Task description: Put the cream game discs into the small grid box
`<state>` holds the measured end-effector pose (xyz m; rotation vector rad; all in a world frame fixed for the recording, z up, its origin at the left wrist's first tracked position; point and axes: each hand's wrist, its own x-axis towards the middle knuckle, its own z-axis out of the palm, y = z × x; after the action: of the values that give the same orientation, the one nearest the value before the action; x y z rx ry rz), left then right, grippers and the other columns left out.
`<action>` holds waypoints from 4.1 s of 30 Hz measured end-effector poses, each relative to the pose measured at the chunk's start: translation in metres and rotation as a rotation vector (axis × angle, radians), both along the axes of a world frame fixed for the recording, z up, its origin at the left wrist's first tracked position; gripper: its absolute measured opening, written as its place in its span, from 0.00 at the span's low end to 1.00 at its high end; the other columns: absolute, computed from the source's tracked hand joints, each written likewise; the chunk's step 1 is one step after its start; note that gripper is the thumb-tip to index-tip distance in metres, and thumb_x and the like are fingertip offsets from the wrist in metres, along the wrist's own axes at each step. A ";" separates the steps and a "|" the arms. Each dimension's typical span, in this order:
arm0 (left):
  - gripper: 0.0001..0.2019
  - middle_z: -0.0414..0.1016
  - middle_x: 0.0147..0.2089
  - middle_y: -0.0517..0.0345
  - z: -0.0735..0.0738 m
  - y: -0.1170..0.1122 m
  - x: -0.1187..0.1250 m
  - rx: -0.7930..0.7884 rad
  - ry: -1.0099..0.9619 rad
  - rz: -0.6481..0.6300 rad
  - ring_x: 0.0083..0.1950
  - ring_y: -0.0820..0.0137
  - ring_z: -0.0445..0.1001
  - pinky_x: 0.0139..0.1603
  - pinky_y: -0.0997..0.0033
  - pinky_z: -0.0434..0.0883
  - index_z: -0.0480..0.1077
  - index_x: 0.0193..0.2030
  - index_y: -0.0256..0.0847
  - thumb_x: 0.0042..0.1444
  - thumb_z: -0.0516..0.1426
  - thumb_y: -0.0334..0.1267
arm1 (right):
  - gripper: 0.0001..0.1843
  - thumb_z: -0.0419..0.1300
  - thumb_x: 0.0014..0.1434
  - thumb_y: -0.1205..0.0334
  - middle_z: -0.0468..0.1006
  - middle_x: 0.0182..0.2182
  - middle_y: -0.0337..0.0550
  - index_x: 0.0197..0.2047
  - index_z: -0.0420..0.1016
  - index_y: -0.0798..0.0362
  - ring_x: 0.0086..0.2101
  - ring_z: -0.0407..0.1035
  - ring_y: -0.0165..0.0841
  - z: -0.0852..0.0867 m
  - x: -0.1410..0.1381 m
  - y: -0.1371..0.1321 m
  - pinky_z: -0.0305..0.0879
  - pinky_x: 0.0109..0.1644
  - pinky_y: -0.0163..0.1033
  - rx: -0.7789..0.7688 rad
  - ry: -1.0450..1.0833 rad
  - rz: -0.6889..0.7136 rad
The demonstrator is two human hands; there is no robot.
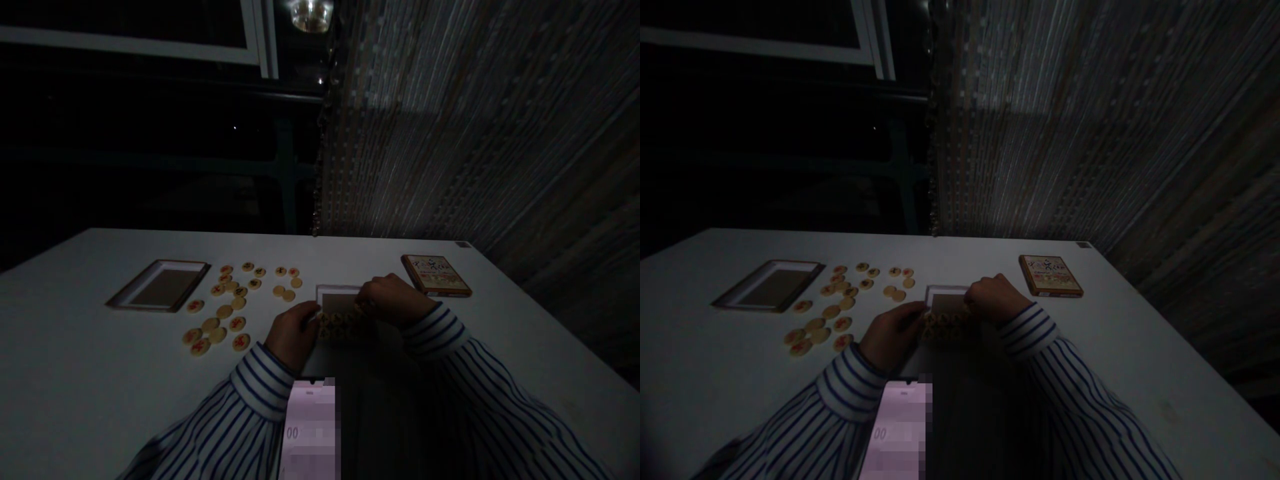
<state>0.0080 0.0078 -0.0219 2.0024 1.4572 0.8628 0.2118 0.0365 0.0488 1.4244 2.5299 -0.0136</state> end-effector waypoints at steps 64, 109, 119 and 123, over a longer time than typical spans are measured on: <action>0.11 0.76 0.36 0.55 0.009 0.000 -0.007 0.191 -0.224 0.208 0.36 0.70 0.74 0.38 0.70 0.72 0.71 0.37 0.39 0.50 0.54 0.40 | 0.16 0.43 0.57 0.62 0.76 0.33 0.47 0.35 0.71 0.54 0.34 0.69 0.35 0.022 0.003 -0.012 0.54 0.40 0.40 0.216 -0.002 -0.059; 0.15 0.76 0.33 0.54 0.045 0.007 -0.059 0.248 -0.378 0.545 0.37 0.65 0.74 0.42 0.64 0.70 0.72 0.34 0.37 0.46 0.55 0.47 | 0.16 0.43 0.60 0.60 0.75 0.36 0.45 0.45 0.68 0.52 0.39 0.66 0.35 0.034 -0.005 -0.020 0.52 0.40 0.39 0.397 0.208 0.012; 0.11 0.75 0.37 0.53 0.029 0.003 -0.073 0.421 0.121 0.130 0.41 0.66 0.73 0.45 0.65 0.69 0.71 0.34 0.41 0.50 0.52 0.43 | 0.16 0.45 0.59 0.60 0.75 0.38 0.46 0.46 0.68 0.52 0.40 0.67 0.35 0.028 -0.006 -0.019 0.55 0.42 0.38 0.256 0.188 0.030; 0.11 0.76 0.37 0.53 0.030 -0.001 -0.068 0.352 0.261 -0.072 0.39 0.67 0.73 0.42 0.65 0.69 0.71 0.36 0.41 0.53 0.49 0.41 | 0.15 0.46 0.58 0.61 0.76 0.35 0.44 0.45 0.69 0.51 0.36 0.69 0.35 0.025 -0.005 -0.018 0.57 0.37 0.38 0.212 0.165 0.050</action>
<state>-0.0602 0.0064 0.0076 2.4923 1.4362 0.9038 0.2070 0.0182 0.0736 1.4908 2.7713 0.1568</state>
